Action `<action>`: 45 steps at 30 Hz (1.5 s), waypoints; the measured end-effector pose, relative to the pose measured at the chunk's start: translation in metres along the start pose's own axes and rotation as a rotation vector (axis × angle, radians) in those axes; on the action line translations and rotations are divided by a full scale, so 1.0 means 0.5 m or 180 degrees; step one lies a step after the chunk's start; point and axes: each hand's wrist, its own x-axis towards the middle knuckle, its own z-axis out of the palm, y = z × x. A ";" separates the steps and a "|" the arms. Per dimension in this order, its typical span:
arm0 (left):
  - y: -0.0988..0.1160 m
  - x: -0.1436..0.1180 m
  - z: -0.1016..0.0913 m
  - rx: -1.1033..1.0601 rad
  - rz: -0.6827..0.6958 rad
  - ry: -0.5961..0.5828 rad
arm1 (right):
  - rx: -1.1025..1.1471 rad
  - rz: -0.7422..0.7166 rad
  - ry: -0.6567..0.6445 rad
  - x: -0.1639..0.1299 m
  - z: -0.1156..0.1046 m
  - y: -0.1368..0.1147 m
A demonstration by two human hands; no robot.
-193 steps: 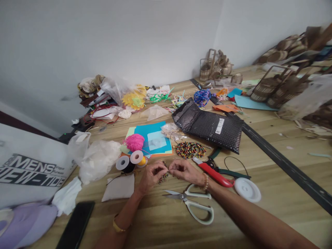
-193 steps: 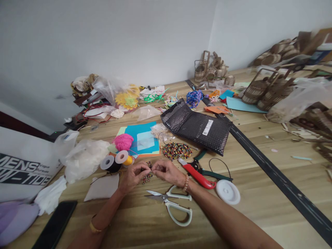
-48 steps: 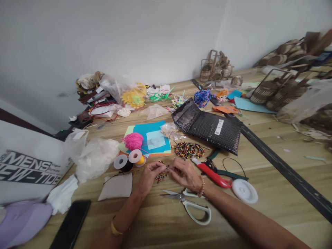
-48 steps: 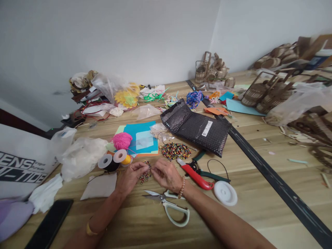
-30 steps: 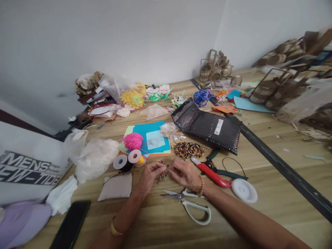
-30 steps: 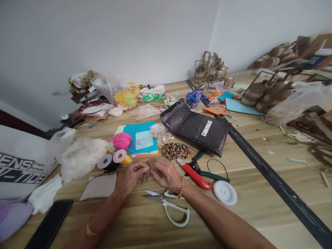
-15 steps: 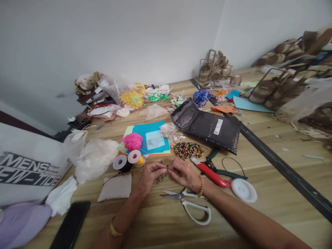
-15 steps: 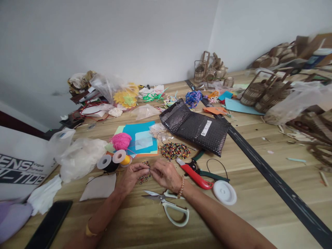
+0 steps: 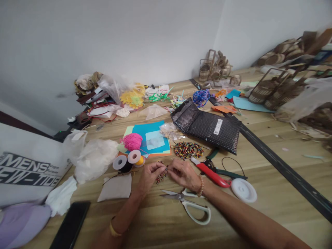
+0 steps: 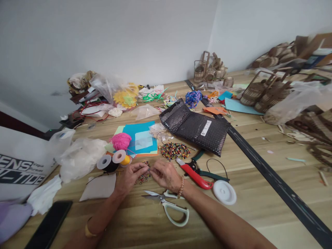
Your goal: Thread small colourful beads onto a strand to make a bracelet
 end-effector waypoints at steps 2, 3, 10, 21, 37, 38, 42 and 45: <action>0.000 -0.001 0.000 0.0166 0.0160 0.0032 | 0.0019 0.0061 -0.0017 0.001 -0.001 -0.001; -0.001 -0.002 0.001 0.0303 0.0270 0.0094 | 0.0029 0.0109 -0.0021 0.001 -0.003 -0.001; -0.015 -0.002 0.004 0.1574 0.2020 0.0836 | 0.0439 0.0722 0.0029 0.002 -0.011 -0.005; 0.004 -0.017 0.012 0.2573 0.2963 0.0758 | 0.0540 0.0461 -0.0155 -0.006 -0.001 0.001; 0.006 -0.017 0.008 0.1849 0.2314 0.0626 | 0.1022 0.0884 -0.0234 0.001 -0.007 0.004; 0.008 -0.016 0.007 0.1758 0.2225 0.0597 | 0.1039 0.0906 -0.0249 0.003 -0.009 0.004; 0.019 -0.014 -0.001 0.1376 0.1771 0.0413 | 0.1181 0.1034 -0.0282 0.005 -0.015 0.002; 0.030 -0.012 -0.014 0.1249 0.1211 0.0291 | 0.1360 0.1206 -0.0230 0.004 -0.015 0.004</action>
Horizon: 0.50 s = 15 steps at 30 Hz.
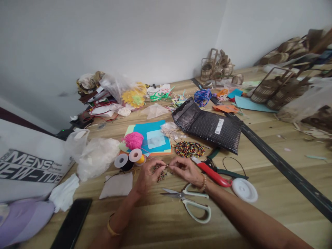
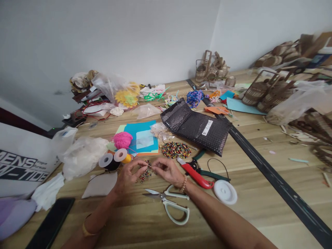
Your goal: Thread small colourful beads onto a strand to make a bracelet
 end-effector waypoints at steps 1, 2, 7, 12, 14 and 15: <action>-0.001 0.002 -0.005 -0.0028 -0.0143 -0.0068 | 0.0071 0.0046 0.0044 0.000 0.000 0.001; -0.003 0.004 -0.010 -0.0036 -0.0226 -0.0130 | 0.0123 0.0079 0.0108 0.000 0.000 0.002; -0.025 0.011 -0.026 0.0308 -0.0237 -0.0684 | 0.0090 0.0064 0.0445 0.000 0.003 0.005; -0.040 0.008 -0.029 0.0878 0.0064 -0.0862 | 0.0114 0.0123 0.0432 0.002 0.004 0.008; -0.043 0.005 -0.026 0.0986 0.0156 -0.0863 | 0.0100 0.0137 0.0371 0.003 0.004 0.008; -0.045 0.004 -0.024 0.1039 0.0186 -0.0863 | 0.0100 0.0138 0.0342 0.004 0.004 0.008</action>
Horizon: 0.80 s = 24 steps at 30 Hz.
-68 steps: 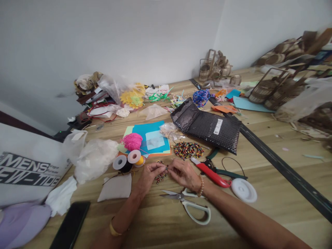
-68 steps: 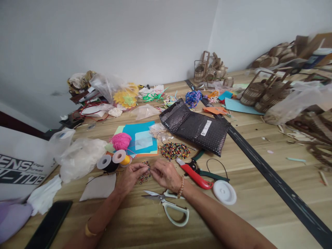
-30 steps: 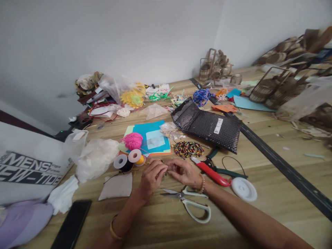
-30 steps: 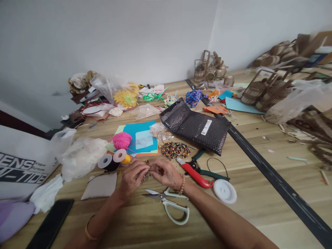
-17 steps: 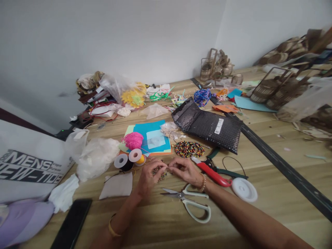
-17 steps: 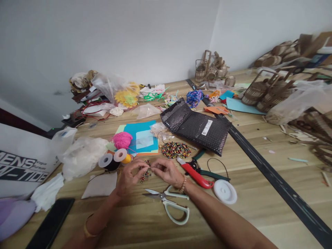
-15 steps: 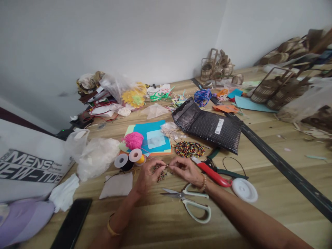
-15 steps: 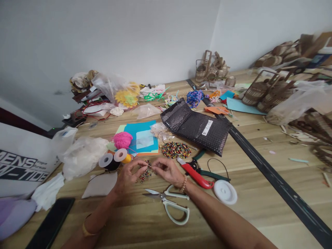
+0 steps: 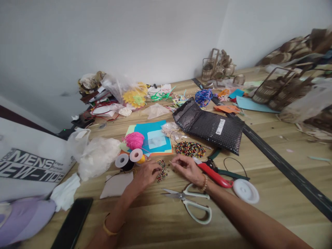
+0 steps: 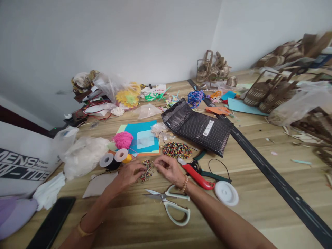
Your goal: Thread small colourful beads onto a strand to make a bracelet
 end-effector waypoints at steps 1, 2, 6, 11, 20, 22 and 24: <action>-0.001 -0.001 0.004 0.0060 0.0016 0.0001 | 0.0006 -0.0001 -0.0028 0.000 0.000 0.000; -0.002 -0.001 0.009 0.0124 0.0030 0.0005 | 0.0021 -0.0005 -0.0045 0.000 0.001 0.001; -0.009 -0.003 0.029 0.0314 0.0043 0.0107 | 0.0083 0.0027 -0.0067 0.000 0.004 0.006; -0.009 -0.003 0.038 0.0342 0.0022 0.0111 | 0.0184 0.0195 -0.0015 0.001 0.004 0.012; 0.011 0.000 0.037 0.0429 -0.0035 0.0091 | 0.0236 0.0265 0.0048 0.005 -0.002 0.006; 0.013 0.000 0.039 0.0432 0.0013 0.0152 | 0.0250 0.0255 0.0081 0.005 -0.002 0.009; 0.014 0.001 0.042 0.0444 0.0053 0.0198 | 0.0292 0.0285 0.0082 0.005 -0.002 0.012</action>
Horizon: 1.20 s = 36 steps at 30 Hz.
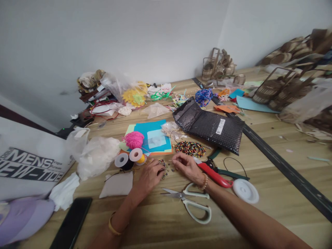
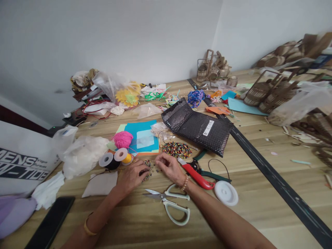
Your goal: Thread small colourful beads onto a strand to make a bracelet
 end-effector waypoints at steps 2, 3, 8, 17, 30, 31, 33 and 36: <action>0.001 0.000 0.004 0.0035 0.0004 0.0004 | 0.0034 0.0045 0.0018 0.000 0.000 0.003; 0.002 0.000 0.005 0.0058 -0.0002 -0.0005 | 0.0043 0.0068 0.0027 0.001 0.000 0.003; 0.008 0.000 0.014 0.0228 -0.0033 -0.0025 | 0.0077 0.0122 0.0021 0.001 0.000 0.005; 0.015 0.000 0.015 0.0352 -0.0152 0.0035 | 0.0114 0.0111 0.0030 0.002 0.002 0.008; 0.003 0.003 -0.003 -0.0054 -0.0402 -0.0085 | 0.0089 0.0141 -0.0005 0.002 0.000 0.006; -0.001 0.003 -0.005 -0.0098 -0.0401 -0.0100 | 0.0088 0.0142 -0.0006 0.002 0.000 0.006; -0.010 0.002 -0.007 -0.0181 -0.0373 -0.0122 | 0.0069 0.0136 -0.0016 0.002 0.000 0.006; -0.018 0.001 -0.008 -0.0202 -0.0355 -0.0208 | 0.0045 0.0144 -0.0032 0.002 0.000 0.008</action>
